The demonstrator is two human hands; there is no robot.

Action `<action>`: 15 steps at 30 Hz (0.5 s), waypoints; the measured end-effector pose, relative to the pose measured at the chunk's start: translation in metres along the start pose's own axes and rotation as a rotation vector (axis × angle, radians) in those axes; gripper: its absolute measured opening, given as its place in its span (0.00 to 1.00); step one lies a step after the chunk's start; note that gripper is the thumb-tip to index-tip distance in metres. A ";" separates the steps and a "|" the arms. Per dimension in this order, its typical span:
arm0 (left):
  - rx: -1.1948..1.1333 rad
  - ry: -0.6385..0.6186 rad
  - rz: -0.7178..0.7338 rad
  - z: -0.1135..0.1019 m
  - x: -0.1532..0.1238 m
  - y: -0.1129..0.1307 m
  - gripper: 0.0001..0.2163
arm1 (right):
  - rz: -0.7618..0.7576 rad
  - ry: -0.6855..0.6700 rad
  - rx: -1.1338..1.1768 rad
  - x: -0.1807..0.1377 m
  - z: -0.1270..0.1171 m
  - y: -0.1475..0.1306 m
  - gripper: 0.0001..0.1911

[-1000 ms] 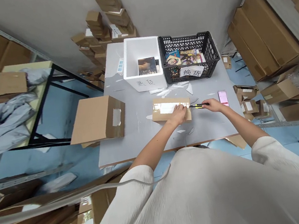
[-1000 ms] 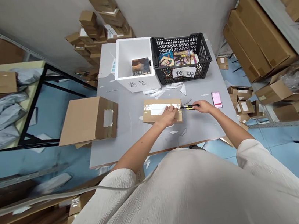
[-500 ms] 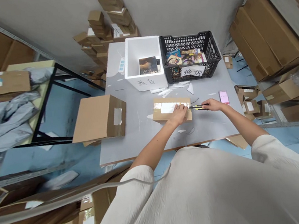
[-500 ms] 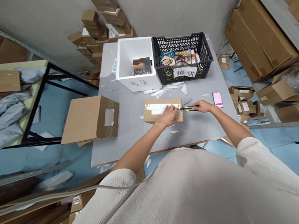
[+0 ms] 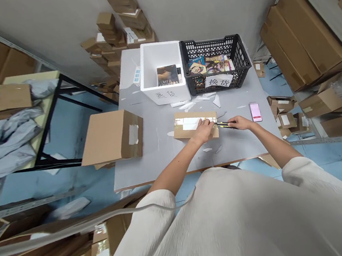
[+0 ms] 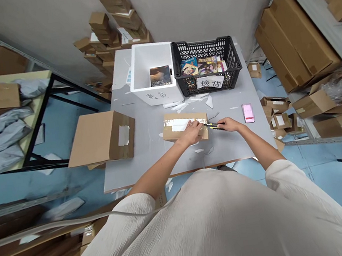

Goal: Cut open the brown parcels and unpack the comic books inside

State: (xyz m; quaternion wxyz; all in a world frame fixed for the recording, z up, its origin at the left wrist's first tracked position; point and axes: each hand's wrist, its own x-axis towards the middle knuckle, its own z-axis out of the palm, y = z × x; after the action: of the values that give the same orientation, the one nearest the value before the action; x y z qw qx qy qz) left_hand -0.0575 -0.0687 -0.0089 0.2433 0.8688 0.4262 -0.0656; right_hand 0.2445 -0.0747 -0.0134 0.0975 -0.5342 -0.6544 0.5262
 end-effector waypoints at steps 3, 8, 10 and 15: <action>0.000 0.011 -0.003 -0.001 -0.001 0.001 0.32 | 0.028 -0.034 0.006 -0.003 0.001 0.000 0.26; -0.025 0.010 -0.012 0.000 0.000 0.001 0.34 | 0.064 0.001 0.062 -0.005 0.009 -0.001 0.25; -0.051 0.032 -0.014 0.002 0.000 -0.001 0.40 | 0.098 0.057 0.094 -0.005 0.011 -0.001 0.23; -0.122 0.124 -0.002 0.006 0.000 -0.010 0.48 | 0.111 0.183 0.199 -0.011 0.011 -0.001 0.22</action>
State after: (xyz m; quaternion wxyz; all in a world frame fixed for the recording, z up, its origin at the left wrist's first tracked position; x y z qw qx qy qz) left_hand -0.0645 -0.0662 -0.0176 0.2691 0.8543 0.4446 0.0141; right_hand 0.2408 -0.0896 -0.0126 0.1799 -0.6031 -0.5566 0.5423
